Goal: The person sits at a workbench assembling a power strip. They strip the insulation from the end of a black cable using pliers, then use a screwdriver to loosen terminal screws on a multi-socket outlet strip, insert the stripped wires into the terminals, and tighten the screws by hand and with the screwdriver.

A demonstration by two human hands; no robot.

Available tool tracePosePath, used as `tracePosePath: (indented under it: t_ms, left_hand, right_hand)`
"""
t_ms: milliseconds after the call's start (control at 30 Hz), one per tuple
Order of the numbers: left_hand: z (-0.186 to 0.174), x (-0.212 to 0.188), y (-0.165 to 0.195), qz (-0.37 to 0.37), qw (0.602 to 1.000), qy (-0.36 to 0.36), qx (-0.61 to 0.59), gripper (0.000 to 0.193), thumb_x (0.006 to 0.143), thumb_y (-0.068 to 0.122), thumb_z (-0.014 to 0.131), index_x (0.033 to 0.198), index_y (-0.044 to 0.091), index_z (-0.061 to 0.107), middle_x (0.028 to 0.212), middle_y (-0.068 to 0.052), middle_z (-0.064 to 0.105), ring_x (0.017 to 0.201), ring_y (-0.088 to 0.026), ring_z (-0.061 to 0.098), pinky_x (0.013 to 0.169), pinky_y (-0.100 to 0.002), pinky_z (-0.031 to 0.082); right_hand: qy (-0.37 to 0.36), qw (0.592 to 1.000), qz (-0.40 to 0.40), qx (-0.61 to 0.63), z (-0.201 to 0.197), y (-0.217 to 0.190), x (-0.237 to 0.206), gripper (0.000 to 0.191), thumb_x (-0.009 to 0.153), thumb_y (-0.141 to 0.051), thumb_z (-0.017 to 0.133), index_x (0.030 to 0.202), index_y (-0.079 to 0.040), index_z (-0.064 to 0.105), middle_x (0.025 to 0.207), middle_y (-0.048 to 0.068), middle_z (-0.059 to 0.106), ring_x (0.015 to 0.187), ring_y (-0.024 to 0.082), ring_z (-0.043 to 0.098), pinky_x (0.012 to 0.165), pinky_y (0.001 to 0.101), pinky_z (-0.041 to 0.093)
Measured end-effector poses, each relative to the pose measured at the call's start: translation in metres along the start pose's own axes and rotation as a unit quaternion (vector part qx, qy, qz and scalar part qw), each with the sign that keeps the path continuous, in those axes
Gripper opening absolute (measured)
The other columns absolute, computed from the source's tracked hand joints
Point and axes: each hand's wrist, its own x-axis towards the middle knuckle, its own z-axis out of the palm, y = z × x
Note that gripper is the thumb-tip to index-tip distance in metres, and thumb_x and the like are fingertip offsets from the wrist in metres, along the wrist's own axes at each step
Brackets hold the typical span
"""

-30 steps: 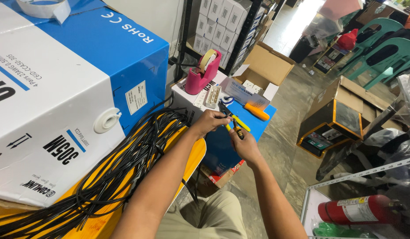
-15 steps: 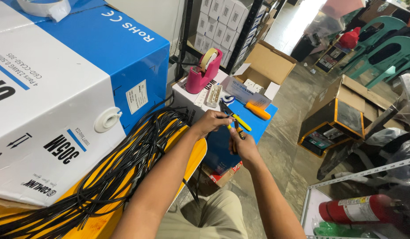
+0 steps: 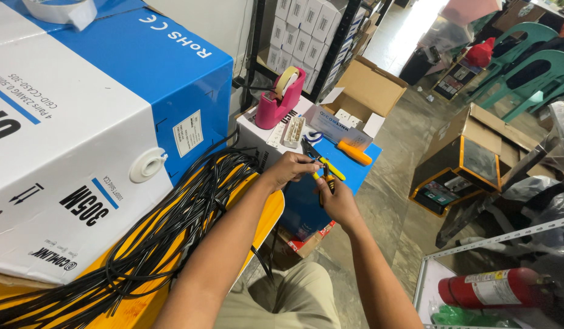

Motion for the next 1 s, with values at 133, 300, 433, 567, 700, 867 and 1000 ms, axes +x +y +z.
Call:
tracePosePath:
  t_ms: [133, 300, 433, 567, 700, 867, 1000]
  left_hand:
    - [-0.001, 0.001, -0.002, 0.001, 1.000, -0.007, -0.012, 0.031, 0.088, 0.020, 0.078, 0.111, -0.001, 0.078, 0.067, 0.004, 0.060, 0.050, -0.002, 0.037, 0.046, -0.022, 0.026]
    - [0.001, 0.000, -0.002, -0.002, 1.000, 0.003, 0.002, 0.031, 0.088, 0.020, 0.078, 0.110, 0.000, 0.078, 0.067, 0.003, 0.060, 0.051, -0.003, 0.040, 0.046, -0.022, 0.027]
    - [0.001, 0.001, -0.002, -0.005, 1.000, 0.009, -0.002, 0.029, 0.087, 0.021, 0.077, 0.108, 0.000, 0.077, 0.072, 0.002, 0.066, 0.051, -0.003, 0.041, 0.046, -0.022, 0.028]
    - [-0.002, 0.003, -0.005, -0.007, 1.000, 0.005, -0.008, 0.028, 0.087, 0.021, 0.078, 0.107, 0.001, 0.078, 0.072, 0.002, 0.064, 0.050, -0.003, 0.040, 0.045, -0.022, 0.028]
    - [-0.004, 0.006, -0.010, -0.007, 1.000, -0.001, -0.004, 0.028, 0.089, 0.021, 0.079, 0.108, 0.001, 0.079, 0.069, 0.003, 0.059, 0.050, -0.003, 0.040, 0.045, -0.022, 0.028]
    - [-0.005, 0.007, -0.012, -0.013, 1.000, 0.002, 0.001, 0.031, 0.087, 0.021, 0.078, 0.109, 0.000, 0.077, 0.071, 0.003, 0.064, 0.050, -0.002, 0.040, 0.045, -0.022, 0.028]
    - [-0.006, 0.006, -0.011, -0.007, 1.000, -0.006, -0.009, 0.032, 0.088, 0.020, 0.079, 0.111, -0.003, 0.077, 0.068, 0.003, 0.060, 0.050, -0.003, 0.039, 0.045, -0.022, 0.027]
  right_hand:
    - [0.026, 0.999, -0.004, -0.042, 0.000, -0.005, -0.002, 0.037, 0.101, -0.036, 0.062, 0.092, -0.001, 0.070, 0.064, 0.008, 0.064, 0.057, 0.015, 0.058, 0.056, 0.0348, 0.048]
    - [0.030, 0.996, -0.006, -0.080, 0.002, -0.004, -0.002, 0.037, 0.101, -0.036, 0.059, 0.098, -0.001, 0.071, 0.068, 0.013, 0.070, 0.061, 0.022, 0.068, 0.061, 0.0382, 0.052]
    - [0.042, 0.993, -0.060, -0.096, 0.001, -0.011, -0.004, 0.035, 0.100, -0.036, 0.059, 0.102, -0.002, 0.069, 0.072, 0.007, 0.072, 0.064, 0.021, 0.072, 0.062, 0.0375, 0.053]
    - [0.006, 0.996, 0.032, -0.084, 0.000, -0.024, -0.011, 0.035, 0.102, -0.036, 0.057, 0.105, -0.002, 0.067, 0.071, 0.014, 0.070, 0.062, 0.026, 0.072, 0.062, 0.0421, 0.055]
    - [-0.003, 0.994, 0.084, -0.070, -0.001, -0.029, -0.013, 0.035, 0.101, -0.035, 0.057, 0.106, -0.001, 0.064, 0.075, 0.018, 0.071, 0.066, 0.034, 0.072, 0.064, 0.0482, 0.056]
    - [0.058, 0.988, -0.005, -0.143, 0.002, -0.021, -0.009, 0.042, 0.099, -0.041, 0.059, 0.101, 0.000, 0.068, 0.077, 0.020, 0.073, 0.078, 0.038, 0.074, 0.071, 0.0481, 0.054]
    - [0.080, 0.981, -0.025, -0.175, 0.004, -0.018, -0.005, 0.051, 0.094, -0.050, 0.064, 0.098, 0.001, 0.069, 0.081, 0.022, 0.071, 0.080, 0.040, 0.071, 0.072, 0.0493, 0.053]
